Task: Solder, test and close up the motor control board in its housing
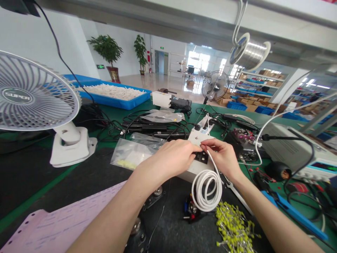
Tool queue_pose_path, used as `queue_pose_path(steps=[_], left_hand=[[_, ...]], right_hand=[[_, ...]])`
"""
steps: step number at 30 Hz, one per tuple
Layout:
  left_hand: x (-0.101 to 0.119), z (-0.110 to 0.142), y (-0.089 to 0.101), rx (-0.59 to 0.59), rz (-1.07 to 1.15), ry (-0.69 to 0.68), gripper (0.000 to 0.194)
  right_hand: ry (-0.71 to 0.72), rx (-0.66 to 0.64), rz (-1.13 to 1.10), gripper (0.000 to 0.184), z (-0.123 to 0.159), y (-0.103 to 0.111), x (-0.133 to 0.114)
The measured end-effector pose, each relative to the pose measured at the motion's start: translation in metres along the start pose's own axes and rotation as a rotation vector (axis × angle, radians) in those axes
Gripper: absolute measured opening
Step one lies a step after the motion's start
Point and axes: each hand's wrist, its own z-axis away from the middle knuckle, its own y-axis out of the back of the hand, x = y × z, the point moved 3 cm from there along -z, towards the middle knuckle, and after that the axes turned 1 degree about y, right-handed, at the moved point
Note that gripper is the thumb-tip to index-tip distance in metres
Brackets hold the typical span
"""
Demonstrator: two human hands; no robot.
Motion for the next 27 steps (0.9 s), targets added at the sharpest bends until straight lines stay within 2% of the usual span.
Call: queue_pose_path(steps=[2, 10, 27], left_hand=[[0.001, 0.001, -0.002, -0.047, -0.011, 0.003, 0.042], [-0.002, 0.005, 0.000, -0.108, -0.001, 0.002, 0.049], [0.000, 0.009, 0.001, -0.113, -0.009, -0.011, 0.052]], right_hand=[[-0.018, -0.021, 0.007, 0.021, -0.001, 0.000, 0.004], [-0.039, -0.084, 0.039, 0.017, -0.002, -0.001, 0.012], [-0.017, -0.128, 0.174, 0.012, -0.007, 0.003, -0.002]])
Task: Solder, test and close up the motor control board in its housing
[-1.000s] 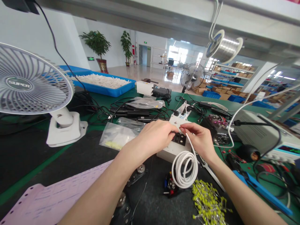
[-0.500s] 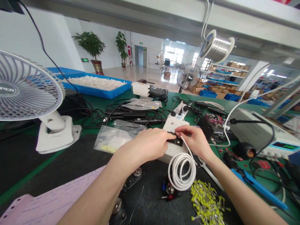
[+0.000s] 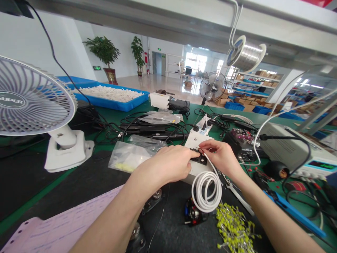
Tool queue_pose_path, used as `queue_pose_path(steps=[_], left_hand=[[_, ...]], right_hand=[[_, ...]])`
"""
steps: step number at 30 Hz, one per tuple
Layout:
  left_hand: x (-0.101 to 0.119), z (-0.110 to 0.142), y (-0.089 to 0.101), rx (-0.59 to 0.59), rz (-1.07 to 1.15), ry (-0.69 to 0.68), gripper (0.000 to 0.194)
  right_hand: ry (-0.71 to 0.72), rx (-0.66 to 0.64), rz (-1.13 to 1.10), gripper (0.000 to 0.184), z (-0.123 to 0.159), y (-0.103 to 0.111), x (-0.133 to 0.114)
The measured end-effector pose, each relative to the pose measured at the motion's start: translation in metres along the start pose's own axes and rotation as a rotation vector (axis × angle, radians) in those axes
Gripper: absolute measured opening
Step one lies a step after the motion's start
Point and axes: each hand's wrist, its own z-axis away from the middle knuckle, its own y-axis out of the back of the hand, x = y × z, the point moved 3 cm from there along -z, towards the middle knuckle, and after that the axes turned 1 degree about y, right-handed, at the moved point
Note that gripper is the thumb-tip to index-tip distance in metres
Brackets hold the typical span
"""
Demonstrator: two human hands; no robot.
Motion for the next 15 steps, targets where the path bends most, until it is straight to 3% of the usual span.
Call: queue_pose_path(steps=[4, 9, 15], left_hand=[[0.000, -0.001, -0.002, -0.018, -0.011, -0.003, 0.055], [0.004, 0.003, 0.009, -0.075, 0.002, -0.027, 0.057], [-0.003, 0.006, 0.017, -0.082, -0.039, 0.013, 0.045]], right_hand=[[-0.005, -0.041, 0.048, 0.013, -0.003, 0.002, -0.002], [-0.012, -0.104, 0.063, 0.011, -0.008, 0.006, -0.003], [0.023, -0.208, 0.057, 0.017, -0.009, 0.011, -0.009]])
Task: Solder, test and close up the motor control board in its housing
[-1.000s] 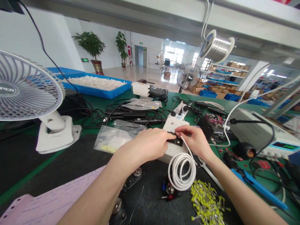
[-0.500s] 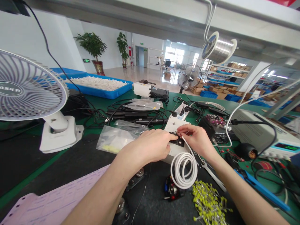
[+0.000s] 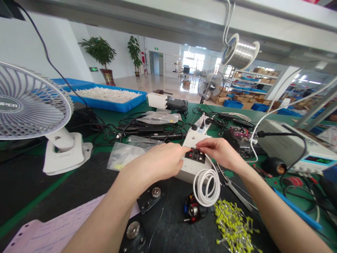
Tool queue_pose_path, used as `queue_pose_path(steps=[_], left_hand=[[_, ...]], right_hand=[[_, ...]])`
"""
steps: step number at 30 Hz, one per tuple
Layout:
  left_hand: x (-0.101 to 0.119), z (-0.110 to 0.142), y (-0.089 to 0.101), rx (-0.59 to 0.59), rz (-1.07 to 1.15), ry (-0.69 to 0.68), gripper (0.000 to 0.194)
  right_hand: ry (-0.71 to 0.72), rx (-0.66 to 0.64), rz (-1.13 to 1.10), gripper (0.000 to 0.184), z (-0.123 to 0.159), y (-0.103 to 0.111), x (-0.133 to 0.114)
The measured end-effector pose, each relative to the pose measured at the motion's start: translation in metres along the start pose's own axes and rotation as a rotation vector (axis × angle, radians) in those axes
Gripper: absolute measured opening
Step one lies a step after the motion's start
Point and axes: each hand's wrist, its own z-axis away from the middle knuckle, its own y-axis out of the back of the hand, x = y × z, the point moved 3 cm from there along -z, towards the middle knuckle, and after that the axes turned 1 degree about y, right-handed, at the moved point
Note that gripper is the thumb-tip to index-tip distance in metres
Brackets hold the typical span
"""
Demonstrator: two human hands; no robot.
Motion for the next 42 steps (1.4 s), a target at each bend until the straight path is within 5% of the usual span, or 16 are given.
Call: queue_pose_path(steps=[6, 9, 15, 25, 34, 42], left_hand=[[-0.002, -0.002, -0.004, 0.013, -0.015, -0.003, 0.052], [-0.001, -0.001, -0.004, 0.011, -0.027, 0.005, 0.052], [0.001, 0.000, -0.004, 0.009, -0.048, 0.007, 0.052], [0.000, 0.000, -0.002, -0.002, -0.041, -0.006, 0.054], [0.001, 0.002, -0.002, 0.014, -0.032, -0.013, 0.049], [-0.005, 0.000, -0.007, 0.036, -0.012, -0.034, 0.053]], right_hand=[[0.022, 0.015, 0.186, 0.022, 0.007, 0.006, -0.014], [0.047, 0.031, 0.314, 0.009, 0.009, 0.001, -0.020], [0.068, 0.122, 0.565, 0.017, 0.009, -0.015, -0.025], [0.114, -0.060, 1.005, 0.016, 0.003, -0.020, -0.052], [0.166, -0.164, 1.119, 0.017, -0.004, -0.023, -0.071], [0.101, -0.098, 1.052, 0.017, -0.006, -0.026, -0.063]])
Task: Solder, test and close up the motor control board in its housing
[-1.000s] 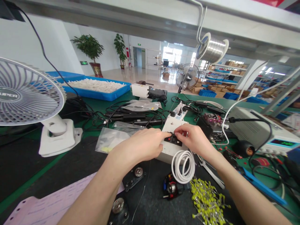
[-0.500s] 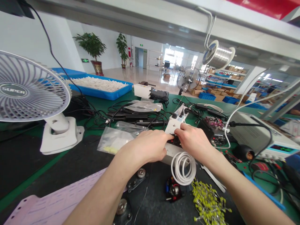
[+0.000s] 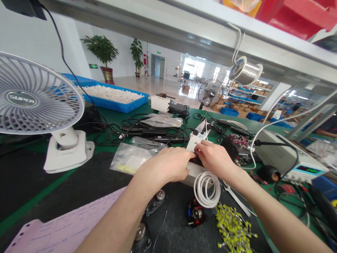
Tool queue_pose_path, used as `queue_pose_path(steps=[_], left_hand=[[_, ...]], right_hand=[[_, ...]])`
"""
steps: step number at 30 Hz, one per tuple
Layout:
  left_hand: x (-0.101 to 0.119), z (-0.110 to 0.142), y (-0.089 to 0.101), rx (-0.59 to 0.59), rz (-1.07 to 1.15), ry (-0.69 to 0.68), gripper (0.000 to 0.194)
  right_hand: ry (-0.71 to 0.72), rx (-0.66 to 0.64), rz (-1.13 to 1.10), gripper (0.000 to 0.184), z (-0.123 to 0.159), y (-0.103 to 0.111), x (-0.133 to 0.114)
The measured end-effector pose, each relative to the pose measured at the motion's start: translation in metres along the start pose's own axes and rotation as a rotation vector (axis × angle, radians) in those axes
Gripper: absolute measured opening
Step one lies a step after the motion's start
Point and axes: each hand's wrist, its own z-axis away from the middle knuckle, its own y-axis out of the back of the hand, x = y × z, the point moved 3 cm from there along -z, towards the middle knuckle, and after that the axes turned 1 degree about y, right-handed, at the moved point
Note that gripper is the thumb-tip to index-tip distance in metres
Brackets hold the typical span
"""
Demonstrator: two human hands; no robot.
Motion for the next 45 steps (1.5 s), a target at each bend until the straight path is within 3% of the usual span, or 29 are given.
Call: queue_pose_path(steps=[20, 25, 29, 35, 41, 45], left_hand=[[0.000, 0.005, 0.004, -0.044, 0.004, -0.011, 0.057], [-0.001, 0.009, 0.014, -0.037, -0.042, 0.068, 0.033], [-0.004, 0.012, 0.022, 0.009, -0.086, 0.145, 0.022], [-0.007, 0.016, 0.025, -0.021, -0.080, 0.198, 0.030], [-0.002, 0.014, 0.029, -0.076, -0.071, 0.200, 0.032], [0.006, 0.017, 0.033, -0.125, -0.064, 0.109, 0.026]], right_hand=[[-0.056, 0.020, -0.161, 0.018, 0.002, -0.011, 0.006], [-0.104, 0.028, -0.297, 0.016, -0.003, -0.013, 0.022], [-0.211, 0.048, -0.392, 0.027, -0.029, -0.032, 0.044], [-0.293, 0.051, -0.467, 0.025, -0.049, -0.070, 0.056], [-0.286, 0.151, -0.486, 0.024, -0.044, -0.075, 0.057], [-0.306, 0.153, -0.507, 0.025, -0.044, -0.074, 0.056]])
